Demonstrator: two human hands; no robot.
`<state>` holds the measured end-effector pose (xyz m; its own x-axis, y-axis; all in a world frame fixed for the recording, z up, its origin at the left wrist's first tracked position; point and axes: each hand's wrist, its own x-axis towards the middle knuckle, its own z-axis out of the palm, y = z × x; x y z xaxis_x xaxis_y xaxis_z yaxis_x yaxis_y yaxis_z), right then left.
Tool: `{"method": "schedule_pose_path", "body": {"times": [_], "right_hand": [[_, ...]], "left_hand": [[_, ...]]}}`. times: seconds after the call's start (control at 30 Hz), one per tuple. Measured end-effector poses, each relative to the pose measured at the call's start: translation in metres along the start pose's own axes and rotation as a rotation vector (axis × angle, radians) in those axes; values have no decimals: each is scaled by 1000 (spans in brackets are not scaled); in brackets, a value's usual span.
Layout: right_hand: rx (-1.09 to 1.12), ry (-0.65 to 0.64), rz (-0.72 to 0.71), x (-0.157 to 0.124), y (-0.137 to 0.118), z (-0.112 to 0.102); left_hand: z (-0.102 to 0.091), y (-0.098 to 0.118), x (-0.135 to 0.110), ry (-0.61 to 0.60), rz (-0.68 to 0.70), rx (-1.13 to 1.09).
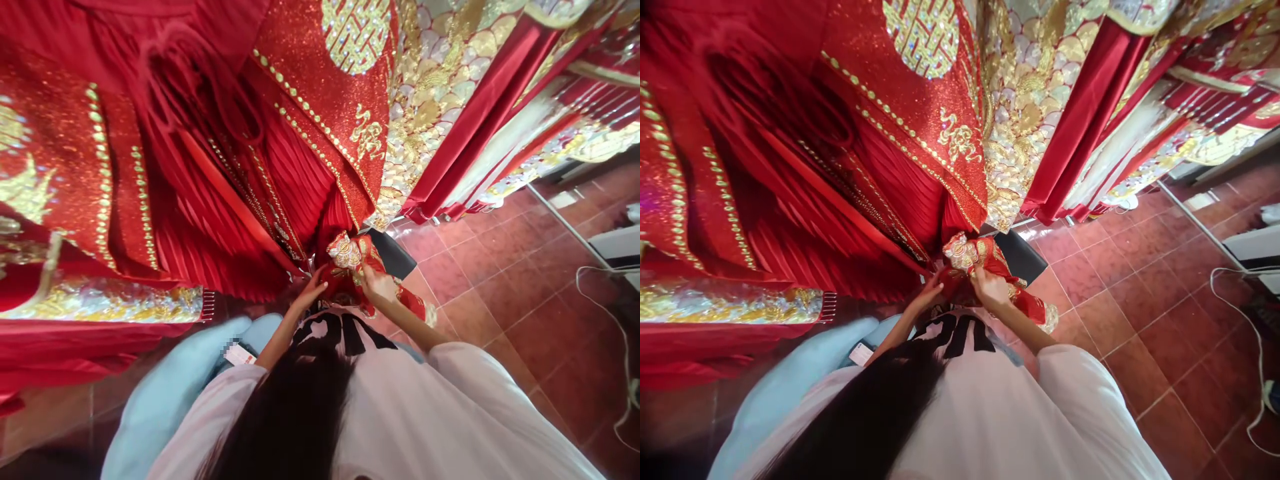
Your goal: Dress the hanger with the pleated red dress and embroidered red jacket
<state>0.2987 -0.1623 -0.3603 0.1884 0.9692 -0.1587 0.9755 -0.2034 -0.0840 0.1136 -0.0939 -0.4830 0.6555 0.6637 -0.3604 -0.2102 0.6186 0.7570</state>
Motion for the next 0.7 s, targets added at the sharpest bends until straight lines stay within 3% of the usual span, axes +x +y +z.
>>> {"method": "schedule_pose_path", "body": {"times": [0.07,0.13,0.2,0.27,0.33,0.4,0.5,0.57,0.6,0.63,0.7], "right_hand": [[17,175,-213,-14,-21,-6],[61,377,-470,-22,-44,-7],[100,540,-665,-23,-64,-4],[130,581,-790,-22,-81,1],[146,465,-870,-19,-92,1],[173,228,-917,-11,-94,-11],[322,-28,-897,18,-88,-59],[442,62,-828,48,-90,-98],[490,95,-863,65,-94,-114],[542,43,-972,81,-102,-128],[623,-259,-1227,108,-124,-144]], "left_hand": [[2,38,-19,-28,201,144],[5,76,-40,-71,284,367],[11,106,-59,-6,364,525],[19,123,-74,111,448,618],[27,130,-84,239,496,699],[33,129,-94,412,527,745],[38,128,-118,647,642,759],[42,135,-141,655,757,852],[44,142,-154,625,818,926],[46,151,-166,598,879,1005],[49,172,-188,601,1016,1132]]}}
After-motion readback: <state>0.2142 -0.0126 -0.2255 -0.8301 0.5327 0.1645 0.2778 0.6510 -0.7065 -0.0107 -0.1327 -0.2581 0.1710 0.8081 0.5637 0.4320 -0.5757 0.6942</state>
